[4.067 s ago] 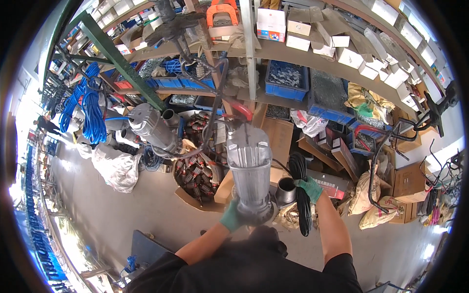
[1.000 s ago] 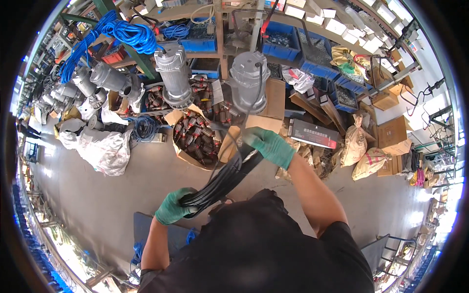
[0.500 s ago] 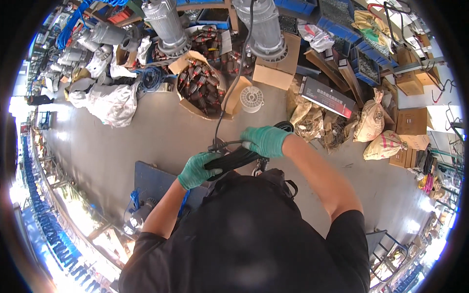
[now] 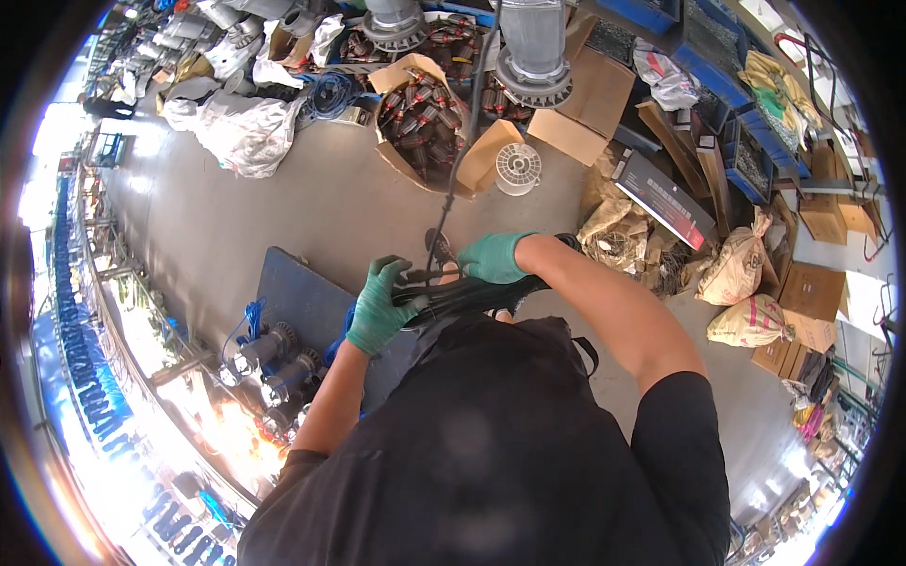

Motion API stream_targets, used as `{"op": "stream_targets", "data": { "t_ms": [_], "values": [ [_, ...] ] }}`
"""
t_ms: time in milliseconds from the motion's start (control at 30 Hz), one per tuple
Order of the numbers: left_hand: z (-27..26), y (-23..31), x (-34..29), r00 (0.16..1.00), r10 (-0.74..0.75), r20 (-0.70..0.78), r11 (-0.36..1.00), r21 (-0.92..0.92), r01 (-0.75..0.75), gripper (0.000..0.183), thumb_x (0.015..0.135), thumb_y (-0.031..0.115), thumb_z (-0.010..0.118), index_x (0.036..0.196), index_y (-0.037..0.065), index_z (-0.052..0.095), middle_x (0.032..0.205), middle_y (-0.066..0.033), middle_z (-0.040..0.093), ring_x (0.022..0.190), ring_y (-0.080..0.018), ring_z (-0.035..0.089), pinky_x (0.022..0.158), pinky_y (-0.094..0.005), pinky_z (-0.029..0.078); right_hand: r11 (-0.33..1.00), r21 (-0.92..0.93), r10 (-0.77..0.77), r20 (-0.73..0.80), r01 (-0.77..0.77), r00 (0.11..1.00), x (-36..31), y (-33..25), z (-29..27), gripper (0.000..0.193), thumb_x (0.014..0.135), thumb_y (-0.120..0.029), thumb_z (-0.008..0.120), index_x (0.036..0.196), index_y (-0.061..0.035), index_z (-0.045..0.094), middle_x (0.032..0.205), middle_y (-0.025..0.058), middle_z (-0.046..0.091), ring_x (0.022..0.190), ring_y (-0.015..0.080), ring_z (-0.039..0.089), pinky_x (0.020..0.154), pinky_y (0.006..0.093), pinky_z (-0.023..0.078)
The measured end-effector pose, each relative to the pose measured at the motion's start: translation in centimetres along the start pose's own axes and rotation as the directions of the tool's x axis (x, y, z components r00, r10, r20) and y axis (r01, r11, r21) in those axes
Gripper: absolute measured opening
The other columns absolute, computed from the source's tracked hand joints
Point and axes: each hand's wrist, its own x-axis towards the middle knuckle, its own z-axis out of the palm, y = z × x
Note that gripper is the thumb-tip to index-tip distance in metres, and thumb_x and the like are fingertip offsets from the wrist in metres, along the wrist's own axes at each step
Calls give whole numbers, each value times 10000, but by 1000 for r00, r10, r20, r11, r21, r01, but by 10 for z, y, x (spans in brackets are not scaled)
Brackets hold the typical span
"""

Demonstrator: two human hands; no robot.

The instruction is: The person picks up several industrial pumps one by one, coils the attached power cables, and places them onto a flatbed cart.

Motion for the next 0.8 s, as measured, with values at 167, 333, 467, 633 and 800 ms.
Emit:
{"op": "stream_targets", "data": {
  "t_ms": [167,333,467,633,800],
  "values": [
    [-11,42,3,965,9,261,838,524,-149,970,630,474,909,1416,42,539,1370,-206,595,1227,-409,584,1025,-517,469,984,177,-4,155,-24,988,38,22,4,440,1025,-401,503,1374,-172,642,1371,144,657,1244,354,602,1068,446,440],
    [-15,46,25,901,-173,398,837,542,-78,630,738,357,811,1262,50,642,1130,-174,707,1049,-381,683,931,-497,523,935,330,39,274,-132,961,55,34,5,519,992,-512,533,1375,-186,662,1381,140,659,1242,330,614,1066,417,440],
    [-35,-2,65,732,-124,670,977,209,-25,426,801,278,811,1140,44,702,913,-125,747,846,-269,711,800,-397,559,993,50,103,31,-105,994,6,-17,-20,609,941,-583,589,1329,-121,667,1291,159,683,1227,344,623,1027,448,480],
    [-35,3,134,273,-150,950,943,55,328,427,795,257,859,1123,18,726,925,-75,758,762,-141,673,727,-324,555,968,-144,145,-351,-206,925,-46,-27,11,612,756,-465,830,1167,-40,672,1247,153,667,1128,380,661,966,474,534],
    [-4,5,177,-108,-258,960,761,270,590,512,805,231,841,1236,1,688,1030,-92,745,819,-160,723,746,-299,599,922,343,205,-44,-177,978,-51,9,8,508,762,-353,806,1149,-37,711,958,182,756,943,319,735,846,438,564]
  ]
}}
